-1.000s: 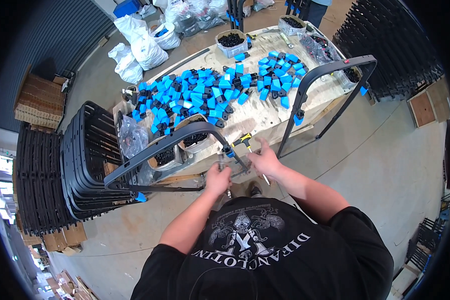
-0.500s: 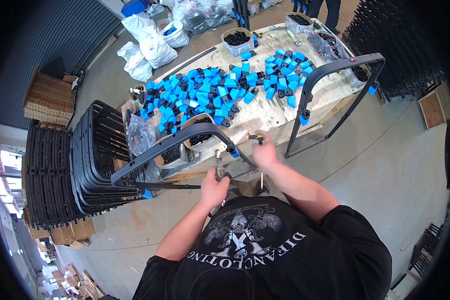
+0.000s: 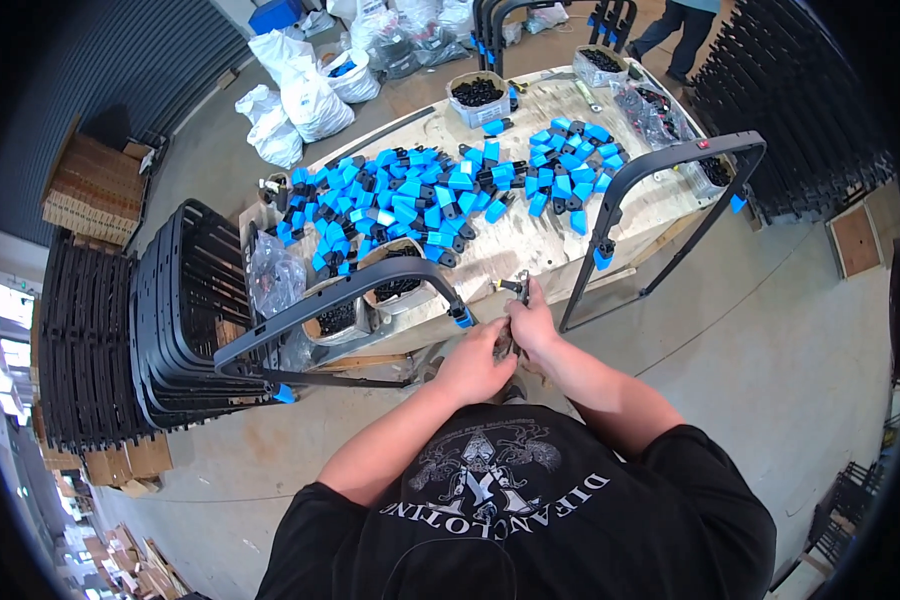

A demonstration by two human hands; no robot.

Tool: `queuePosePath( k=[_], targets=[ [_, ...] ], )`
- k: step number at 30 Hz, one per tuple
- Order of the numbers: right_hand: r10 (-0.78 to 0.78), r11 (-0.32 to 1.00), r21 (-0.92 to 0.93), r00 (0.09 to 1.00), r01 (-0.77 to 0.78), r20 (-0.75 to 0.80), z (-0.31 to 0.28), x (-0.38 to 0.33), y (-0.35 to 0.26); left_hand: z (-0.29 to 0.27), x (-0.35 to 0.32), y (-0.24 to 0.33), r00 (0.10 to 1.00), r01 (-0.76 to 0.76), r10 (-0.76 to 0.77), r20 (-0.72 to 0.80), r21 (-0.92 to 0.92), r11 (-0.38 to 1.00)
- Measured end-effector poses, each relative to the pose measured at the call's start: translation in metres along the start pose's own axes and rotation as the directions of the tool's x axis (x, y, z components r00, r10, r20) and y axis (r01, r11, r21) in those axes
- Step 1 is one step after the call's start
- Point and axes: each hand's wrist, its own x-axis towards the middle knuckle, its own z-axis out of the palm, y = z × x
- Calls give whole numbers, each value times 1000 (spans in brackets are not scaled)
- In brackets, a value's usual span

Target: Assembling metal frame components by attaching plastic parts with screws.

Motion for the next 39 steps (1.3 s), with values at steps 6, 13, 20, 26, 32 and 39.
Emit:
queuePosePath(
  k=[6,13,20,26,32,39],
  targets=[
    [-239,767,-623,969,150,-60,-9,95,-34,-7,-44,-52,954,290,-276,116,-125,949],
    [-219,116,-991,975,62,35,-12,109,-48,-22,-111,-92,872,483,-489,-1,-153,862],
    [-642,239,-918,761,317,96,-7,50,-3,-34,-171,-167,741,617,-642,-198,-175,767],
    [-400,488,-726,863,485,309,45,-20,30,-82,-236,-332,236,827,-730,-642,-262,498],
    [-267,568,-812,963,133,-29,106,-10,18,-140,-226,-381,267,742,-722,-638,-342,577],
    [-330,611,-782,938,125,-108,124,-9,20,-153,-212,-369,288,608,-676,-679,-416,677]
  ],
)
